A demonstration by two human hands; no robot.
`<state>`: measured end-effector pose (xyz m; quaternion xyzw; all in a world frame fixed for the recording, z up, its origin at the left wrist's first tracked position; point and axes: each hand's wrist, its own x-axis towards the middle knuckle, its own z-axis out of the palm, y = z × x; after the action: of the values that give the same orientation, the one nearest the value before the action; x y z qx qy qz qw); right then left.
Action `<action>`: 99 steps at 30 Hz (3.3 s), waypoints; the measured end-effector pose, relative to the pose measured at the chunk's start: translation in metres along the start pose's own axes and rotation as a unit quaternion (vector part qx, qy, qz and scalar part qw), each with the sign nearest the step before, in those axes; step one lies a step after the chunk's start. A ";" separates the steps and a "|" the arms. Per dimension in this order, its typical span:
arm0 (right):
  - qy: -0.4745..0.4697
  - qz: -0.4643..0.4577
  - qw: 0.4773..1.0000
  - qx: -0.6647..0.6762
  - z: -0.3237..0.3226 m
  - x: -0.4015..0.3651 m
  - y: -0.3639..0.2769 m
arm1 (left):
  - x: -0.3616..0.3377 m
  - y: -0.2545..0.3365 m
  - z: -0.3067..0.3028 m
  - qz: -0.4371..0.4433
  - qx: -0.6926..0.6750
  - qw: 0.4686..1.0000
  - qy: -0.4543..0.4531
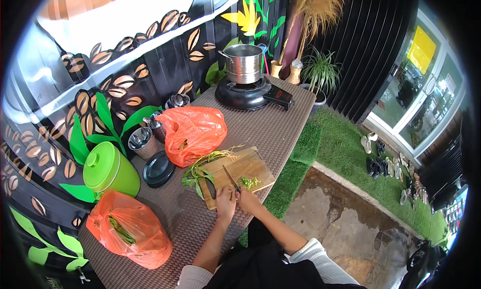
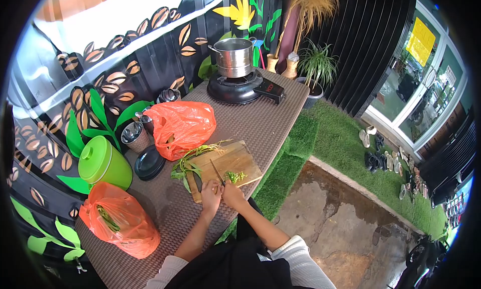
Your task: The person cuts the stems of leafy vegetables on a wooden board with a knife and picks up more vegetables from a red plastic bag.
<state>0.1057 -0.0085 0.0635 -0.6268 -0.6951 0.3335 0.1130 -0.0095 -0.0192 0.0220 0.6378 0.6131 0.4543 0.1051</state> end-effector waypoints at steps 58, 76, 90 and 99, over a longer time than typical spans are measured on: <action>0.036 0.040 0.998 -0.044 0.029 -0.016 -0.012 | -0.009 0.008 -0.019 -0.074 -0.053 0.996 0.000; 0.083 0.043 0.995 -0.042 0.017 -0.016 0.004 | -0.005 -0.014 -0.004 -0.151 -0.123 0.981 0.004; 0.066 0.037 0.996 -0.041 0.007 -0.021 0.008 | 0.022 -0.005 0.009 -0.226 -0.028 0.972 -0.061; 0.037 0.014 0.999 -0.013 -0.003 0.010 0.013 | 0.019 -0.002 0.009 -0.215 -0.033 0.975 -0.039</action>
<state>0.1159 0.0016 0.0552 -0.6495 -0.6860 0.3027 0.1260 -0.0076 0.0014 0.0246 0.5042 0.7161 0.4159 0.2449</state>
